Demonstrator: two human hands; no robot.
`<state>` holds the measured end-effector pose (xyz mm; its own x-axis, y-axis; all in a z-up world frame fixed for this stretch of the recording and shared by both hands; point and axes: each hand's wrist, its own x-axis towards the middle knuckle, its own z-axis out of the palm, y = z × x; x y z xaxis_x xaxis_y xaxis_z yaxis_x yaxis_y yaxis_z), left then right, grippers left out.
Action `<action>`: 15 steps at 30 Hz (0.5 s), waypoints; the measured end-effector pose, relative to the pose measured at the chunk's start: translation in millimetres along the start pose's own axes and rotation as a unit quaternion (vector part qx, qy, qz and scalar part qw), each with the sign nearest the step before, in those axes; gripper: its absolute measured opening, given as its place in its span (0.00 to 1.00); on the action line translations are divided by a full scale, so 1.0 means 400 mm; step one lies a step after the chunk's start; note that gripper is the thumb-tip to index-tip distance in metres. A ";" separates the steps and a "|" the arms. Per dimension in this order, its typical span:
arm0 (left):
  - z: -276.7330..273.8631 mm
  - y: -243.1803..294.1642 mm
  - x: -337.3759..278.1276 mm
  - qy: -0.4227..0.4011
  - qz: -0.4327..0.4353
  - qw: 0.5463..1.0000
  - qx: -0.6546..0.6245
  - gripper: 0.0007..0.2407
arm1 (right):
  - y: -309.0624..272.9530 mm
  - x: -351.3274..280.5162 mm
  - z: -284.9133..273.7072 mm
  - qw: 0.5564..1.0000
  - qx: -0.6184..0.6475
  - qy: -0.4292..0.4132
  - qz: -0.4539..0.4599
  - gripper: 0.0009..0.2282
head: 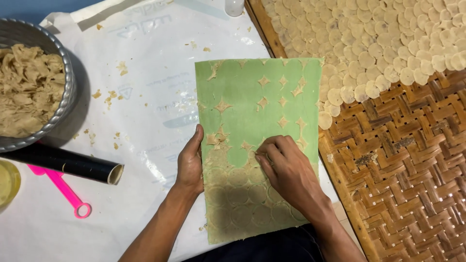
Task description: Peeling small circular pieces of cracker dough from a green sheet and arranging them on a woven drying tray.
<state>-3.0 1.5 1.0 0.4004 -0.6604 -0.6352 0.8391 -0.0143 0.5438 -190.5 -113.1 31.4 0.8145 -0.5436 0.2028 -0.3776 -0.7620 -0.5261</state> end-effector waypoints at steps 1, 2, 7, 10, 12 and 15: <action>0.007 0.001 -0.003 -0.002 -0.002 1.000 0.002 0.22 | 0.002 -0.003 0.005 1.000 0.000 0.002 0.003 0.01; 0.015 0.002 -0.005 0.002 -0.004 1.000 -0.004 0.22 | 0.003 -0.007 0.009 1.000 0.001 -0.004 0.005 0.02; -0.006 -0.009 0.010 0.009 -0.015 1.000 -0.005 0.22 | -0.012 -0.002 -0.010 1.000 0.011 0.008 0.025 0.05; 0.003 -0.002 0.004 0.014 -0.011 1.000 -0.001 0.22 | -0.014 0.000 -0.019 1.000 0.016 0.016 0.005 0.03; 0.017 0.005 -0.006 0.030 -0.016 0.999 -0.002 0.22 | -0.029 0.003 -0.042 0.998 0.057 0.029 -0.004 0.02; 0.023 0.015 -0.020 -0.033 -0.015 0.999 0.008 0.22 | -0.045 0.008 -0.084 0.988 0.151 0.030 0.009 0.03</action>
<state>-4.5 -0.2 14.3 0.3496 -0.7070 -0.6148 0.8441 -0.0471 0.5341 -196.0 -113.0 69.1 0.7776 -0.5830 0.2354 -0.2350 -0.6168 -0.7512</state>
